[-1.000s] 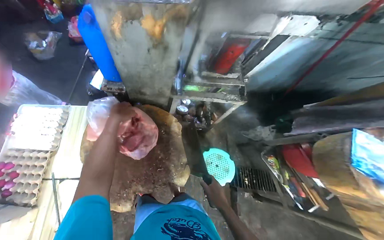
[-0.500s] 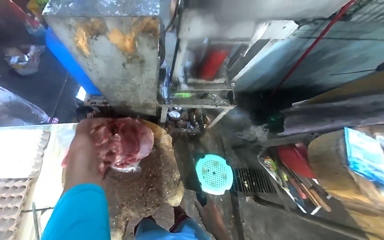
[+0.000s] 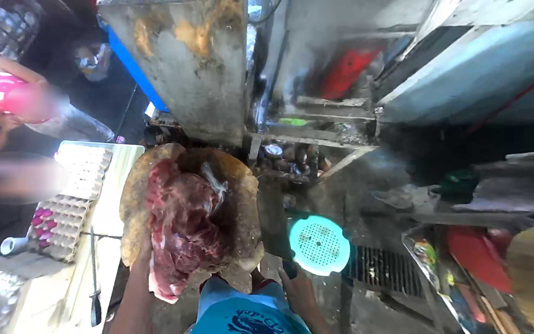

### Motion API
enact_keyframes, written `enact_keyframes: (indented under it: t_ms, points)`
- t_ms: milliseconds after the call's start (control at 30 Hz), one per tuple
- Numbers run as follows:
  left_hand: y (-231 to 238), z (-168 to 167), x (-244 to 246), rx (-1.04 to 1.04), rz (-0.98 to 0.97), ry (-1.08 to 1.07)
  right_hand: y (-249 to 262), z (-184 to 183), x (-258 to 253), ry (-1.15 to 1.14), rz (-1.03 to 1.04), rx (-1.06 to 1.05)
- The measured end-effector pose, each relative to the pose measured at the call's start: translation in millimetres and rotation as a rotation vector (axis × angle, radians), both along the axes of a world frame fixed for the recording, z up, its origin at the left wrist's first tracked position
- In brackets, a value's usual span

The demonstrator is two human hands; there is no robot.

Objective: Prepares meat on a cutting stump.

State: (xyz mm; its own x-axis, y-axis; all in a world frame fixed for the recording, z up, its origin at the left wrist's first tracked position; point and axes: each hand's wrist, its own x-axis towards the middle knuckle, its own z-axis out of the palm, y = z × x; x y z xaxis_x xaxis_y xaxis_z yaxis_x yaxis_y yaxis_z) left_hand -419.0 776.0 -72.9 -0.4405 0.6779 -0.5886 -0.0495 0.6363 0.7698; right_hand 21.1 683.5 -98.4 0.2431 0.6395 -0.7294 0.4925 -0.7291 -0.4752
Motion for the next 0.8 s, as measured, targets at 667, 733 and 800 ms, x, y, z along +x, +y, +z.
enact_keyframes:
  t_ms: [667,733,800]
  points:
    - [-96,52,76,0.352,0.337,-0.549,-6,-1,-5,-0.012,0.015,0.059]
    - [-119,30,77,0.204,0.394,-0.426,-6,1,-8,-0.025,0.011,0.072]
    - [-158,2,81,0.011,0.412,-0.353,-5,1,-11,-0.032,0.007,0.086]
